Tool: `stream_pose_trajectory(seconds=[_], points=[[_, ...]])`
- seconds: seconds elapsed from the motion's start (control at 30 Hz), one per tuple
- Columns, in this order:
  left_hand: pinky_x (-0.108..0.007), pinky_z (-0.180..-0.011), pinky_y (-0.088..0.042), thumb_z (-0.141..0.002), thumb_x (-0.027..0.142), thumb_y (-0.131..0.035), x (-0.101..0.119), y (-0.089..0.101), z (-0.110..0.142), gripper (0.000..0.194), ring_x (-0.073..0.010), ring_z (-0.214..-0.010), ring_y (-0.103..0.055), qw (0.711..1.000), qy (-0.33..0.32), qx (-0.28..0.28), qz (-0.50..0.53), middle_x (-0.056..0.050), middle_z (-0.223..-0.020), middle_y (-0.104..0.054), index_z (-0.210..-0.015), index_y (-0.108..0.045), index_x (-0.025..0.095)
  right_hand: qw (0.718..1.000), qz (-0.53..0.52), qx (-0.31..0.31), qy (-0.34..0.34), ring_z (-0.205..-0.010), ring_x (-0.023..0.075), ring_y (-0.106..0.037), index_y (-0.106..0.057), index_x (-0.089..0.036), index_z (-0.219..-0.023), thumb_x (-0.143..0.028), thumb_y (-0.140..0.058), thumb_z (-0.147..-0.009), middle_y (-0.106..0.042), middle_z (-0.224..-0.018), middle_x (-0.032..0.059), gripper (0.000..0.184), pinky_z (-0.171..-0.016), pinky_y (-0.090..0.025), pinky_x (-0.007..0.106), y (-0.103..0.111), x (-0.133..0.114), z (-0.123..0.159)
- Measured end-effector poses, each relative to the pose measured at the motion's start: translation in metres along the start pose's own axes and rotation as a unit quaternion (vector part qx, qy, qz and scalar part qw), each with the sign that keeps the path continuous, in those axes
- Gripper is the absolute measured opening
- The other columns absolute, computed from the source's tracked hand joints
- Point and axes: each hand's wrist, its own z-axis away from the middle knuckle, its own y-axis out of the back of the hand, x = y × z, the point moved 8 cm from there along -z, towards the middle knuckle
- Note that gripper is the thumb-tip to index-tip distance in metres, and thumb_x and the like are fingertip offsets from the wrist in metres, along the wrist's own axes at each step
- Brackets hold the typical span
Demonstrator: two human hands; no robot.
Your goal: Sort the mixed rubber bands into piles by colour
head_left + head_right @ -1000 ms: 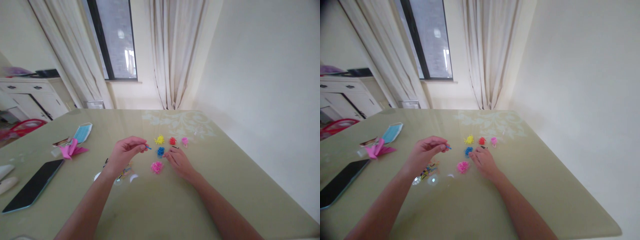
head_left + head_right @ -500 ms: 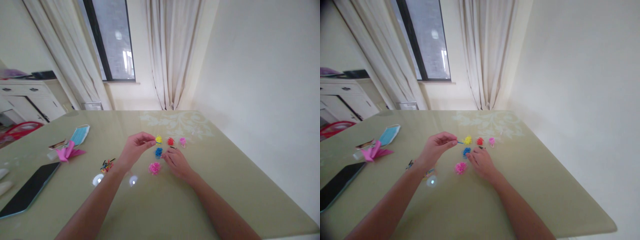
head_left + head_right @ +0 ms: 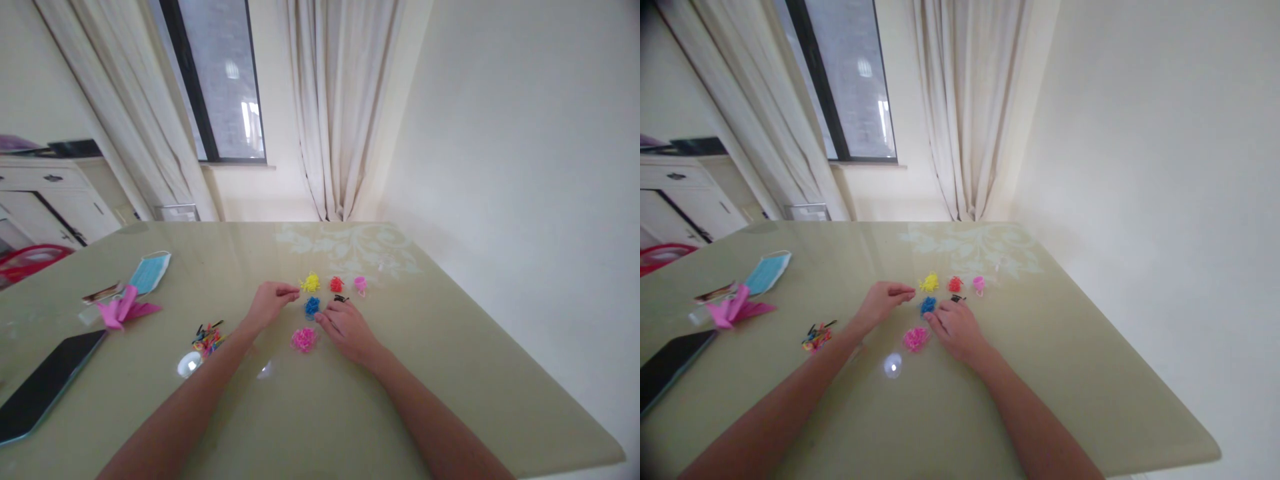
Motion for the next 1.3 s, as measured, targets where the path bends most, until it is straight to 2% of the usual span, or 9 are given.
stream_pose_trajectory(seconds=[0.1, 0.2, 0.27, 0.37, 0.73, 0.9, 1.03, 1.17, 1.3], points=[[-0.035, -0.082, -0.055, -0.076, 0.042, -0.071, -0.001, 0.037, 0.013, 0.027, -0.0249, -0.084, -0.074, 0.996, -0.029, 0.008, -0.087, -0.006, -0.089, -0.083, -0.088, -0.083, 0.021, 1.0, -0.002, 0.003, 0.001, -0.08, 0.018, -0.059, -0.069, -0.018, -0.08, -0.036, -0.037, -0.112, -0.065, -0.079, 0.0031, 0.049, -0.077, -0.033, 0.034, 0.001, -0.001, 0.001], [-0.032, -0.077, -0.053, -0.077, 0.044, -0.067, -0.008, 0.059, 0.032, 0.029, -0.0234, -0.081, -0.072, 0.982, -0.028, -0.066, -0.173, -0.005, -0.086, -0.082, -0.086, -0.082, 0.021, 1.0, -0.002, 0.006, 0.006, -0.081, 0.0184, -0.058, -0.069, -0.018, -0.079, -0.037, -0.035, -0.112, -0.065, -0.079, 0.0036, 0.051, -0.078, -0.033, 0.035, 0.002, -0.001, 0.001], [-0.029, -0.071, -0.052, -0.076, 0.042, -0.065, -0.016, 0.064, 0.045, 0.027, -0.0223, -0.078, -0.07, 0.968, -0.014, -0.136, -0.21, -0.004, -0.083, -0.08, -0.084, -0.081, 0.022, 1.0, -0.003, 0.003, 0.009, -0.08, 0.0184, -0.058, -0.069, -0.018, -0.079, -0.038, -0.033, -0.113, -0.065, -0.079, 0.0041, 0.053, -0.078, -0.033, 0.035, 0.002, -0.001, 0.002], [-0.028, -0.069, -0.051, -0.074, 0.04, -0.064, -0.027, 0.067, 0.056, 0.026, -0.0217, -0.077, -0.07, 0.956, 0.018, -0.172, -0.238, -0.004, -0.082, -0.078, -0.082, -0.079, 0.022, 1.0, -0.003, -0.003, 0.013, -0.079, 0.0182, -0.057, -0.07, -0.018, -0.082, -0.038, -0.031, -0.113, -0.065, -0.08, 0.0043, 0.054, -0.078, -0.033, 0.035, 0.001, -0.002, 0.004], [-0.027, -0.066, -0.044, -0.077, 0.029, -0.06, -0.025, 0.061, 0.06, 0.016, -0.0197, -0.072, -0.067, 0.945, 0.001, -0.137, -0.299, -0.003, -0.076, -0.074, -0.077, -0.075, 0.023, 1.0, -0.015, -0.023, 0.004, -0.081, 0.019, -0.058, -0.07, -0.017, -0.083, -0.04, -0.027, -0.113, -0.065, -0.081, 0.0049, 0.057, -0.08, -0.034, 0.035, 0.002, 0.0, 0.006], [-0.028, -0.065, -0.046, -0.081, 0.037, -0.063, -0.015, 0.073, 0.058, 0.018, -0.0198, -0.071, -0.066, 0.974, -0.01, -0.084, -0.208, -0.003, -0.076, -0.073, -0.079, -0.073, 0.021, 1.0, -0.021, -0.021, 0.001, -0.083, 0.0196, -0.059, -0.071, -0.018, -0.085, -0.04, -0.028, -0.113, -0.066, -0.083, 0.0058, 0.057, -0.081, -0.035, 0.036, 0.003, 0.001, 0.007], [-0.028, -0.071, -0.053, -0.084, 0.047, -0.069, 0.002, 0.081, 0.056, 0.03, -0.018, -0.077, -0.067, 0.999, -0.052, 0.004, -0.008, -0.003, -0.082, -0.075, -0.096, -0.075, 0.02, 1.0, -0.02, -0.017, 0.007, -0.083, 0.0196, -0.059, -0.07, -0.018, -0.083, -0.041, -0.027, -0.113, -0.065, -0.082, 0.0057, 0.057, -0.08, -0.034, 0.035, 0.003, 0.0, 0.007], [-0.03, -0.081, -0.058, -0.078, 0.048, -0.081, 0.009, 0.074, 0.06, 0.035, -0.0175, -0.084, -0.071, 0.982, -0.044, 0.05, 0.177, -0.006, -0.094, -0.079, -0.097, -0.077, 0.019, 1.0, -0.015, -0.013, 0.014, -0.08, 0.019, -0.058, -0.068, -0.017, -0.081, -0.041, -0.026, -0.113, -0.065, -0.08, 0.0053, 0.058, -0.078, -0.033, 0.035, 0.002, 0.0, 0.006], [-0.028, -0.074, -0.06, -0.064, 0.049, -0.092, 0.019, 0.059, 0.067, 0.04, -0.018, -0.082, -0.074, 0.955, -0.017, 0.061, 0.29, -0.007, -0.087, -0.08, -0.086, -0.077, 0.019, 1.0, -0.015, -0.012, 0.014, -0.081, 0.0185, -0.058, -0.068, -0.017, -0.08, -0.041, -0.026, -0.113, -0.065, -0.079, 0.005, 0.059, -0.078, -0.032, 0.034, -0.001, 0.002, 0.004]])
